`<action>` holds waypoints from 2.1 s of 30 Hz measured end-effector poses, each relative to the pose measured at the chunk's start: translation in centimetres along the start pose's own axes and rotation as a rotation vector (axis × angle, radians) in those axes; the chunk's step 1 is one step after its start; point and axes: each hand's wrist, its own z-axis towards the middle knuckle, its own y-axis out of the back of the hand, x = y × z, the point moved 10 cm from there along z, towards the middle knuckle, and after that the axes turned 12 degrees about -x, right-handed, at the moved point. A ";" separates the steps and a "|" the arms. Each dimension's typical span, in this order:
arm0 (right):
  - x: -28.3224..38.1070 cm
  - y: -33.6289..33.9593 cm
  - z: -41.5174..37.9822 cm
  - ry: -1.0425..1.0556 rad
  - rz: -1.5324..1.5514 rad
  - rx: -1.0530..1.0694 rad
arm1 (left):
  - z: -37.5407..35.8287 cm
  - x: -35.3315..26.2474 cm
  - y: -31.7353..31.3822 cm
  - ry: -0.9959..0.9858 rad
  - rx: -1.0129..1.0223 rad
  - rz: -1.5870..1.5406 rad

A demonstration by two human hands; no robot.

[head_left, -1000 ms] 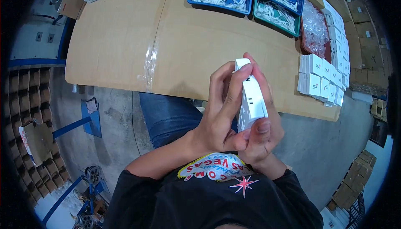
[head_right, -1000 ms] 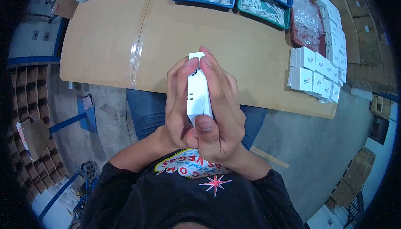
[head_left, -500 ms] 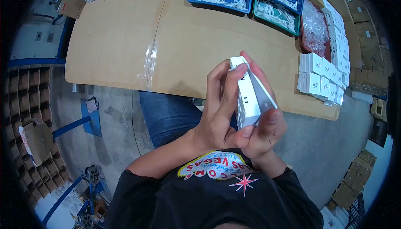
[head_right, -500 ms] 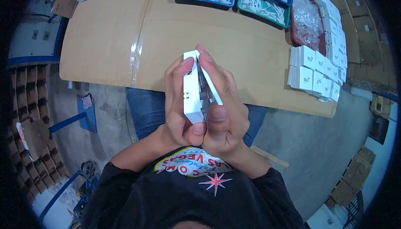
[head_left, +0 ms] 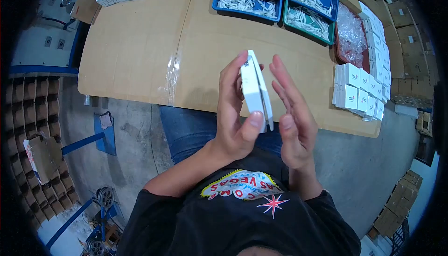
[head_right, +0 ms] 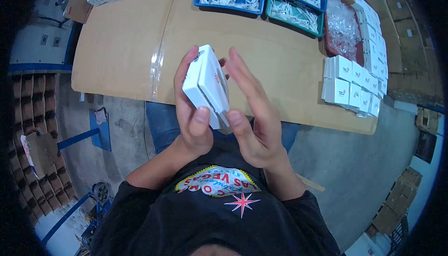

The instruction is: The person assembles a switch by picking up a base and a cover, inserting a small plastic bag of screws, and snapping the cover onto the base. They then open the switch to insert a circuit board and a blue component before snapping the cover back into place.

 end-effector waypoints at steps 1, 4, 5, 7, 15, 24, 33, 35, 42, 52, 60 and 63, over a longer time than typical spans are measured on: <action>0.1 0.0 -0.1 0.028 0.019 0.011 | 0.1 0.4 -0.1 0.038 0.010 -0.068; 0.6 -0.6 -0.5 0.168 -0.126 0.115 | 0.0 0.6 0.3 0.128 -0.005 -0.019; 0.7 -0.6 -0.5 0.171 -0.125 0.115 | 0.0 0.7 0.3 0.134 0.004 -0.045; 1.4 -0.4 -0.5 0.225 -0.153 0.071 | -0.1 0.7 0.0 0.145 0.015 -0.069; 1.8 0.3 -1.0 0.390 -0.176 -0.061 | -0.6 1.1 -1.4 0.287 0.065 -0.142; 0.9 -0.3 -1.2 0.388 -0.405 -0.060 | -2.1 3.4 -0.8 0.519 -0.013 -0.203; 1.0 -0.4 -1.3 0.487 -0.412 -0.049 | -1.2 3.2 -0.7 0.465 -0.016 -0.181; 1.2 -0.6 -1.1 0.440 -0.347 -0.017 | -0.9 2.8 -0.4 0.446 -0.017 -0.177; -0.1 0.7 -0.8 0.274 -0.179 -0.081 | 0.3 1.2 -0.1 0.257 0.045 -0.140; -1.5 0.0 -1.3 -0.020 0.303 -0.087 | -0.7 -1.5 -1.7 -0.247 0.321 0.167; -2.6 -0.1 -2.4 -0.105 0.337 -0.150 | -1.2 -2.8 -2.2 -0.399 0.298 0.331; -1.5 -0.1 -2.5 0.045 0.334 -0.119 | -1.3 -2.7 -1.9 -0.426 0.292 0.344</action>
